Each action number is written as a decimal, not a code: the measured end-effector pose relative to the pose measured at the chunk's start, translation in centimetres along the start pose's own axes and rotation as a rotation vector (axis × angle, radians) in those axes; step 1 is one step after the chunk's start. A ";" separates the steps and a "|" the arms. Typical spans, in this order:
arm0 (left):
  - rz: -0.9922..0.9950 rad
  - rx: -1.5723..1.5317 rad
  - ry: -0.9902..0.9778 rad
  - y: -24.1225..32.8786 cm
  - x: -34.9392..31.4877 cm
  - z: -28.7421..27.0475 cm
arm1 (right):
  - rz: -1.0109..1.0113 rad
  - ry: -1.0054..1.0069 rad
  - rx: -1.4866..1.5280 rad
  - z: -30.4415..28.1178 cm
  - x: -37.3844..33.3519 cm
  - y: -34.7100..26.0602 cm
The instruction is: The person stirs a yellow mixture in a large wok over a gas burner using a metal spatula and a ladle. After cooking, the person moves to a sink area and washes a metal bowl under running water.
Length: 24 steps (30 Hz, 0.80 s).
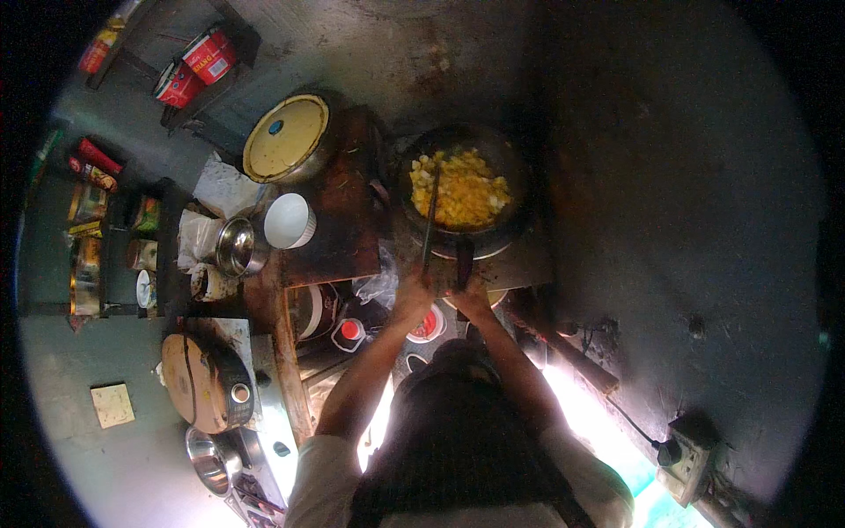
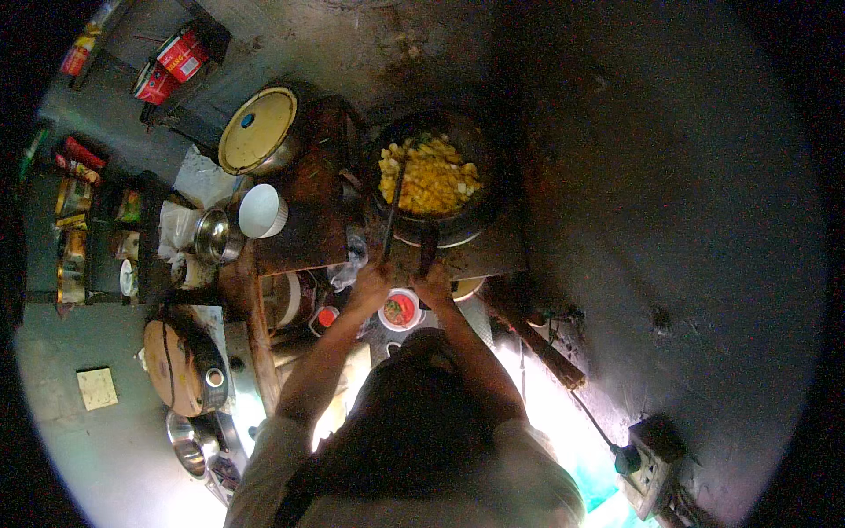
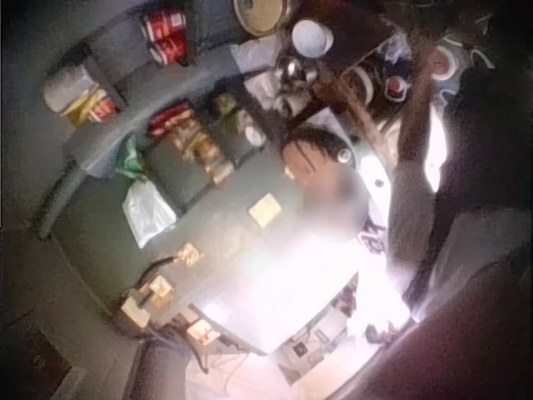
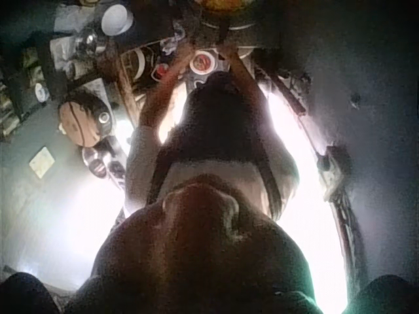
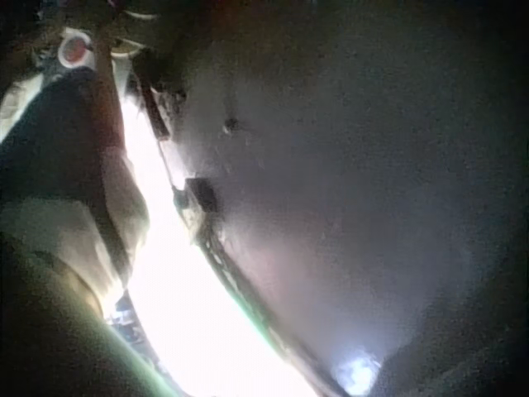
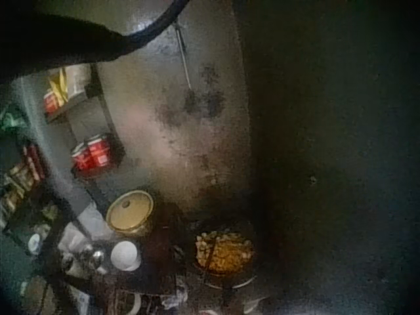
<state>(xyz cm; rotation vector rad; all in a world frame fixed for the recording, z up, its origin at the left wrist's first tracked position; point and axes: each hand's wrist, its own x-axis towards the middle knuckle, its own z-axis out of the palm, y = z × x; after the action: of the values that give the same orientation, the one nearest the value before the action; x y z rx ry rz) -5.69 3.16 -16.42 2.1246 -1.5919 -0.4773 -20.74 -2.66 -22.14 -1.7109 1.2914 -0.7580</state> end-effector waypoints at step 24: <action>0.134 0.044 0.024 5.1 -0.7 -3.7 | -0.176 0.089 -0.225 1.6 -0.1 4.6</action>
<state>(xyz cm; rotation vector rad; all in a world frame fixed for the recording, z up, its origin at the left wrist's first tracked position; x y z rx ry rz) -8.08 3.10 -10.56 2.0306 -1.7322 -0.3744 -21.44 -2.64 -26.93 -2.0118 1.3396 -0.8228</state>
